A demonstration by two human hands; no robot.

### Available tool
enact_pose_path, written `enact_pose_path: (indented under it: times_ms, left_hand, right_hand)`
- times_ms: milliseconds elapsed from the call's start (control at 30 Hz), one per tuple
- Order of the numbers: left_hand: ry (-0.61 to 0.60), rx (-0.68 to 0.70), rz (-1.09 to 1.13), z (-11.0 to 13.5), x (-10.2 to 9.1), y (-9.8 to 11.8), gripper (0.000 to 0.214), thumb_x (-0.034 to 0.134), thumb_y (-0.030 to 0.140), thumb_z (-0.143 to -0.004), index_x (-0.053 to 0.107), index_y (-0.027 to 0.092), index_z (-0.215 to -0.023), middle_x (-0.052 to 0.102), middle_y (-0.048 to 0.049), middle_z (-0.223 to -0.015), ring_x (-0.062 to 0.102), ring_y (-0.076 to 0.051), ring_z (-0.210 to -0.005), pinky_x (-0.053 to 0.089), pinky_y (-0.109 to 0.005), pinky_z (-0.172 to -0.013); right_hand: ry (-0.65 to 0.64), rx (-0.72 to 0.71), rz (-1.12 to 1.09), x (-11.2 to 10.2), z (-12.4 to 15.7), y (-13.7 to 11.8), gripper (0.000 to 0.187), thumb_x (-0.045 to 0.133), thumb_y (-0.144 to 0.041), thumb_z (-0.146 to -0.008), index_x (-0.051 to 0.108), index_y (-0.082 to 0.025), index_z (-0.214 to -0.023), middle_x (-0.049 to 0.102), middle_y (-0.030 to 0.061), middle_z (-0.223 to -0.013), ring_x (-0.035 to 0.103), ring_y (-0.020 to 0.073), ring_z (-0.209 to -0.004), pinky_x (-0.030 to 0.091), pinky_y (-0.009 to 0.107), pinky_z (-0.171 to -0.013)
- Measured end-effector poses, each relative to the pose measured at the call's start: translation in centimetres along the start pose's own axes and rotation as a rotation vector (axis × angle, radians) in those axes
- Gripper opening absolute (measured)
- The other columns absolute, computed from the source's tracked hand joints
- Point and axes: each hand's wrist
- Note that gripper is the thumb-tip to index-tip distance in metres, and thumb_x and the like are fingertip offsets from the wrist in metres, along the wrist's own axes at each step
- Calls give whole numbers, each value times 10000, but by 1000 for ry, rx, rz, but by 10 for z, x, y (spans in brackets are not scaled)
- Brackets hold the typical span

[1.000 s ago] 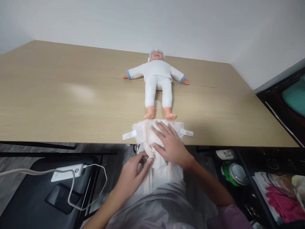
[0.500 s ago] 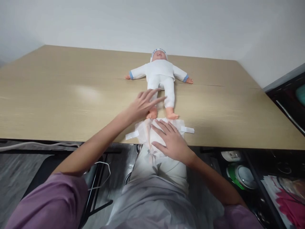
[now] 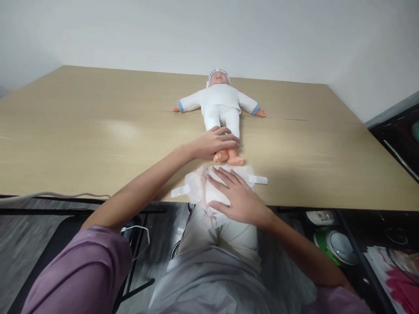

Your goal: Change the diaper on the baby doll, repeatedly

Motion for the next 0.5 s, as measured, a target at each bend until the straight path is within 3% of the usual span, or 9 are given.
enact_pose_path:
  times_ms: [100,267,367,500]
  left_hand:
    - [82,-3,131,-8,-23,-3,396,685,381,-978,780,262,-1344,798,-117,-1406,641,-371,-1304,480,-484,-1132]
    - [324,-130,308,-20,-67,-11,499,873,451,-878,782,231,-1317,811,-102,-1301,727,-317,-1229,542,-444,-1105]
    - [381,-142,357,-26,-86,-16,522,912,513,-879,778,217,-1287,811,-113,-1276,758,-316,-1211,558,-452,-1105]
    - [465,-179,317,-31,-97,-20,549,933,579,-858,779,226,-1249,809,-108,-1250,748,-337,-1265,560,-473,-1138]
  right_hand:
    - [-30,-14,2,-4,-5,10,762,646,-644,-1111,433,-353,-1782,359,55,-1870,333,330,-1744,251,639,-1449]
    - [-42,-11,3,-7,-24,33,743,625,-643,-1123,409,-391,-1788,337,28,-1878,325,322,-1748,217,638,-1459]
    - [-42,-13,27,-10,-47,52,739,610,-657,-1126,410,-391,-1787,321,21,-1885,300,320,-1758,199,625,-1464]
    - [-49,-25,88,-14,-92,86,767,603,-654,-1133,416,-303,-1788,330,91,-1882,290,347,-1759,211,651,-1446]
Point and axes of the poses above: each hand's wrist, its own z-axis away from the middle knuckle, its own x-axis out of the palm, y = z × x
